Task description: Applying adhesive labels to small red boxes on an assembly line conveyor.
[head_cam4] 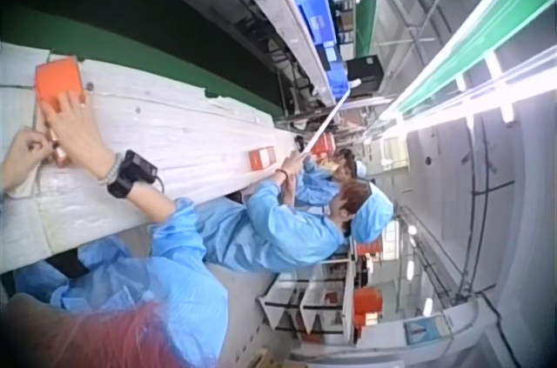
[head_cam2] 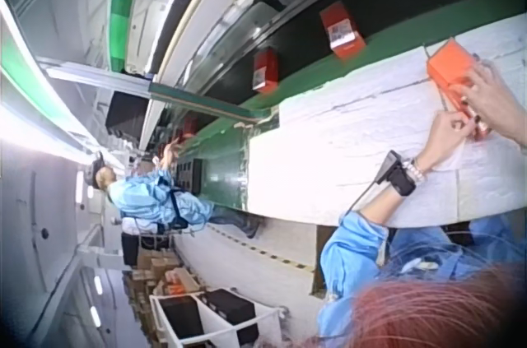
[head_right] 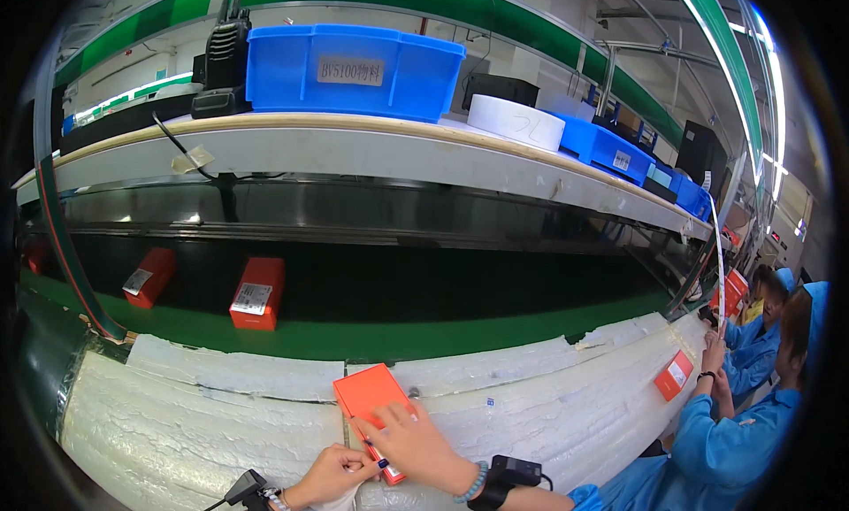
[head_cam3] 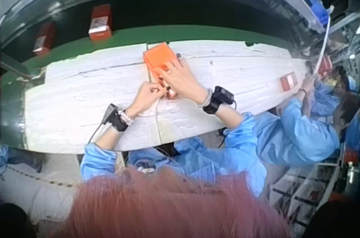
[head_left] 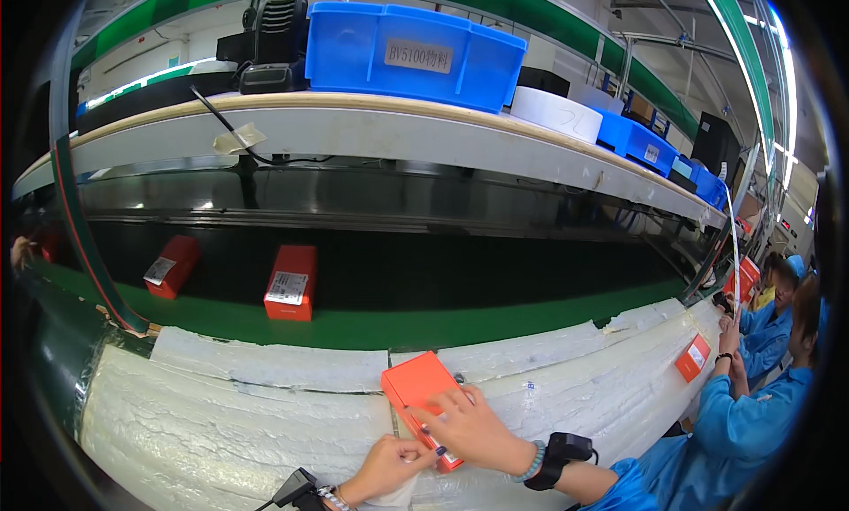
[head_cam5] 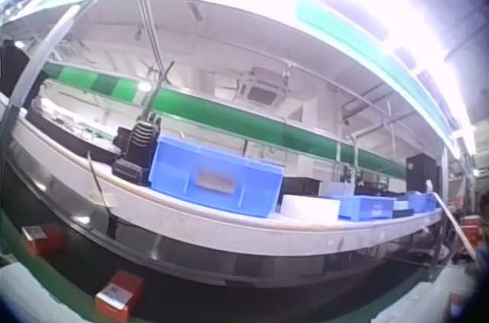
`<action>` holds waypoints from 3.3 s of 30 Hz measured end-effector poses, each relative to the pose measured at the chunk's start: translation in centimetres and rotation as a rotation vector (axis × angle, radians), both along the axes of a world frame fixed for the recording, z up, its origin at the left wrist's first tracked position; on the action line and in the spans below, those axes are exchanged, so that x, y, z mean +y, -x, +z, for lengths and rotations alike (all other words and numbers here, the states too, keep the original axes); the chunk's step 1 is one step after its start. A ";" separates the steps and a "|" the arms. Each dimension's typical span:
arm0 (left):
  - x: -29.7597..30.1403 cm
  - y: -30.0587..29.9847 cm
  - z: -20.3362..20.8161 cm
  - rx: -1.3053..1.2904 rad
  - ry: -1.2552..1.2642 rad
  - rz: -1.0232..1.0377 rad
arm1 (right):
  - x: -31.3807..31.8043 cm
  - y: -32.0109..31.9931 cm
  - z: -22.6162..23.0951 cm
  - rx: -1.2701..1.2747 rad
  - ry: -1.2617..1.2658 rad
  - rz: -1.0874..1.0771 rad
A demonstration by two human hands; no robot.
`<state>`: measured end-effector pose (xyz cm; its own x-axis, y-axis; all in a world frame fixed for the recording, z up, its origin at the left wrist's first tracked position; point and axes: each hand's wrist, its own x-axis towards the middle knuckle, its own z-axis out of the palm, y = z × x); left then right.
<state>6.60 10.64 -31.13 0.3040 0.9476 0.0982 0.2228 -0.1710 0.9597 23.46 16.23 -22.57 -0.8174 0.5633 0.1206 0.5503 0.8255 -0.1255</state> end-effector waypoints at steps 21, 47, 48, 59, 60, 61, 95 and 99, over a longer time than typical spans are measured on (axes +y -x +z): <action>-1.2 0.9 0.7 -0.096 0.093 0.020 | 13.9 3.9 -5.1 0.313 -0.241 -0.247; -0.3 1.2 -0.2 -0.515 0.085 0.357 | -4.7 -0.3 -1.8 0.405 -0.021 -0.420; -0.3 1.2 0.2 -0.492 0.074 0.351 | -5.6 -1.0 -2.1 0.440 -0.022 -0.422; -0.3 1.5 2.4 -0.269 -0.150 0.271 | -2.9 -2.9 0.8 0.873 0.891 -0.262; -0.6 1.2 2.6 -0.268 -0.147 0.271 | -2.8 -2.4 1.1 0.794 0.931 -0.229; -1.1 0.6 3.3 -0.299 -0.157 0.273 | -2.7 -2.1 1.5 0.794 0.934 -0.230; -0.4 0.6 1.8 -0.220 0.278 0.116 | 3.6 -1.5 0.7 0.415 0.714 -0.109; -0.3 0.7 1.7 -0.170 0.276 0.106 | 3.5 -1.4 1.0 0.381 0.731 -0.147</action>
